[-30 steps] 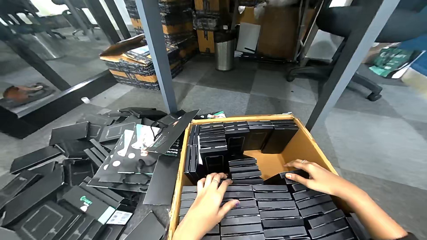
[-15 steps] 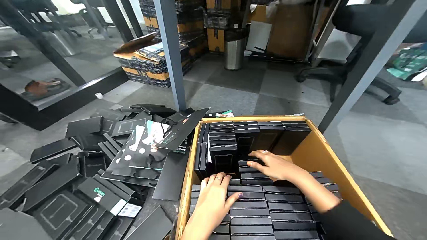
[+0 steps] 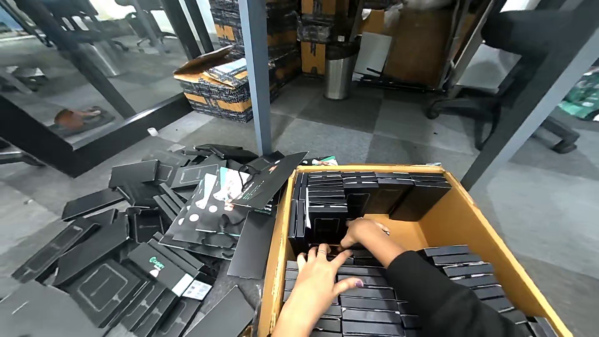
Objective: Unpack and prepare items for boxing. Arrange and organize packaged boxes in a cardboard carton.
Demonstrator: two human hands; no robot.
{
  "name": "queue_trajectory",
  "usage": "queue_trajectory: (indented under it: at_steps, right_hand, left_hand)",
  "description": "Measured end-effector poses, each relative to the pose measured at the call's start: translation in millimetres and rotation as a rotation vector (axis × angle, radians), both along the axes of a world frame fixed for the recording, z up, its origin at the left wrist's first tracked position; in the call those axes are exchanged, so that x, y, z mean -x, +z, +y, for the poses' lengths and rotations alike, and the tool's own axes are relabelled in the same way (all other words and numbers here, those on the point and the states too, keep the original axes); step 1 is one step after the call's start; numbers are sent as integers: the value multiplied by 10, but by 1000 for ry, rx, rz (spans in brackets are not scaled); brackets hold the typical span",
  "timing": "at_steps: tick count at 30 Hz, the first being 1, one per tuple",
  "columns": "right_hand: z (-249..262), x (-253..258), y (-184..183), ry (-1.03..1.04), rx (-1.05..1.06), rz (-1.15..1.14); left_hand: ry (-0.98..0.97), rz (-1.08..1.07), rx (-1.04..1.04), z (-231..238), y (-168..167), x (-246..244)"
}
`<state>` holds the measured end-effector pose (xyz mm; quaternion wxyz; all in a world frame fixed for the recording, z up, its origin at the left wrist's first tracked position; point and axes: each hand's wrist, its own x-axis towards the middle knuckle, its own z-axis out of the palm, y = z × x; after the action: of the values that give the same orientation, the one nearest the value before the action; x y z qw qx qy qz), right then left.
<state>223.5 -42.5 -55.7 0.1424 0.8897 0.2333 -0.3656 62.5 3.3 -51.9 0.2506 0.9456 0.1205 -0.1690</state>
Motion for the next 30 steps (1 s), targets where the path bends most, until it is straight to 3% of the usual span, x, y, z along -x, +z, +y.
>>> queue_trajectory:
  at_steps: [8,15,21,30]
  right_hand:
    - [-171,-95,50,24,75,-14]
    - [-450,-374,43,192,122,105]
    - [-652,-510,135,-99,24,146]
    - [-806,-537,133,-58,35,159]
  left_hand:
    - [-65,47,-30,20,9,-28]
    - [-65,38,2,26,24,-25]
    - [-121,-10,53,17,21,-32]
    - [-158,-149,132,-39,-19,-29]
